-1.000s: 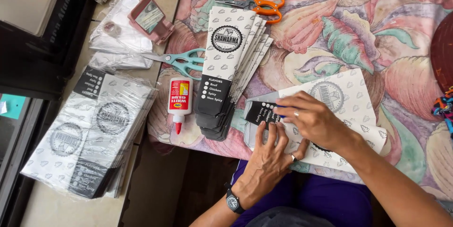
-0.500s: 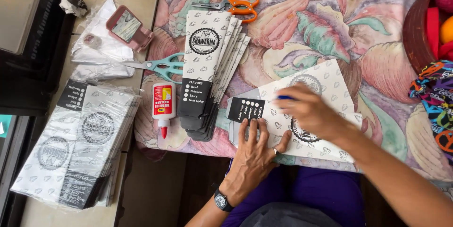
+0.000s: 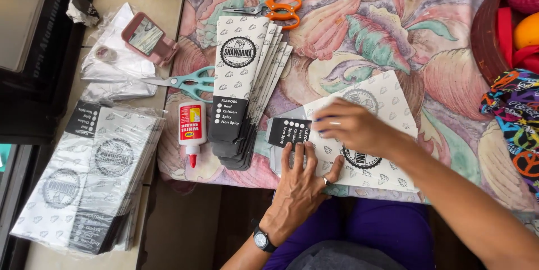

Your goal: Marking and folding paper food wrappers at a workspace

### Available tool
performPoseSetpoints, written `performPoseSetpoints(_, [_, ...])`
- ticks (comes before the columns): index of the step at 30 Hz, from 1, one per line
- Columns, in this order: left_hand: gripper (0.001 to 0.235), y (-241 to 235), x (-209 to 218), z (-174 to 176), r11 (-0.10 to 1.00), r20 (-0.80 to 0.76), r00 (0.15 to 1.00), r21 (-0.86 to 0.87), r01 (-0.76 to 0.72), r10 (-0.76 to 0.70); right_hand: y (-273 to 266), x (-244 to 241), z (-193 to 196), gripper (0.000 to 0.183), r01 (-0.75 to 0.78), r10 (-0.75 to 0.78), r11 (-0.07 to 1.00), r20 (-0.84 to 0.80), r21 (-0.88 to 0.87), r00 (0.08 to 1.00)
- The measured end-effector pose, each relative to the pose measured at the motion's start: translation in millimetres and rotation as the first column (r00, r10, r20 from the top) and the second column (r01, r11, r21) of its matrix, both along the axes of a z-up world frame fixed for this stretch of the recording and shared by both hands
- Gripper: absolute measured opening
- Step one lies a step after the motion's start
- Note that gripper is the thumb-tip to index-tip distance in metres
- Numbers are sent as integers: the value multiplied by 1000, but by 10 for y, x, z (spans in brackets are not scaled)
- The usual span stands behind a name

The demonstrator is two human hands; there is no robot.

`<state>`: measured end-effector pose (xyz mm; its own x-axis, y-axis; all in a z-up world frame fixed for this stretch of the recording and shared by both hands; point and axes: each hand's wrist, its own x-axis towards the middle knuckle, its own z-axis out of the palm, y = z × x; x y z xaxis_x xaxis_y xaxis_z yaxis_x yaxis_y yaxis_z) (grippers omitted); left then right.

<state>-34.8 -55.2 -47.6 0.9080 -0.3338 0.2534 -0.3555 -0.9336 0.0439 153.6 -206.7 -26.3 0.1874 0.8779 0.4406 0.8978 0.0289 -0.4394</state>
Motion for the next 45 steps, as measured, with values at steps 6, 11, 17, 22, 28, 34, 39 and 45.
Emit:
performPoseSetpoints(6, [101,12,3,20,1000,-52,999,-19,13,-14,1046,-79,-289,18,-2,6,999,-89,48,996])
performPoseSetpoints(11, [111,-14,-7,-13,1000,-50,999,3,-7,7,120,-145,-108,23,69,-68,997,-61,26,996])
performPoseSetpoints(17, [115,11,-11,65,998,-32,999,56,-6,8,-1425,-212,131,27,393,-397,918,-155,-59,905])
performPoseSetpoints(22, [111,27,-7,55,999,-24,1000,33,13,-12,-1217,-136,115,23,421,-422,906,-195,-49,886])
performPoseSetpoints(28, [115,8,-34,-11,1000,-8,1000,17,5,-5,360,-92,-120,21,91,-111,992,-259,-91,959])
performPoseSetpoints(34, [92,12,6,-22,996,-55,998,-86,22,-27,874,-156,-278,20,36,-33,999,-109,27,994])
performPoseSetpoints(39, [113,-9,12,33,997,-42,999,73,-23,26,-401,-180,-57,25,246,-246,969,-100,-20,964])
performPoseSetpoints(45, [102,7,36,205,998,15,1000,64,2,-2,-1895,-351,-77,20,656,-656,755,-46,-8,754])
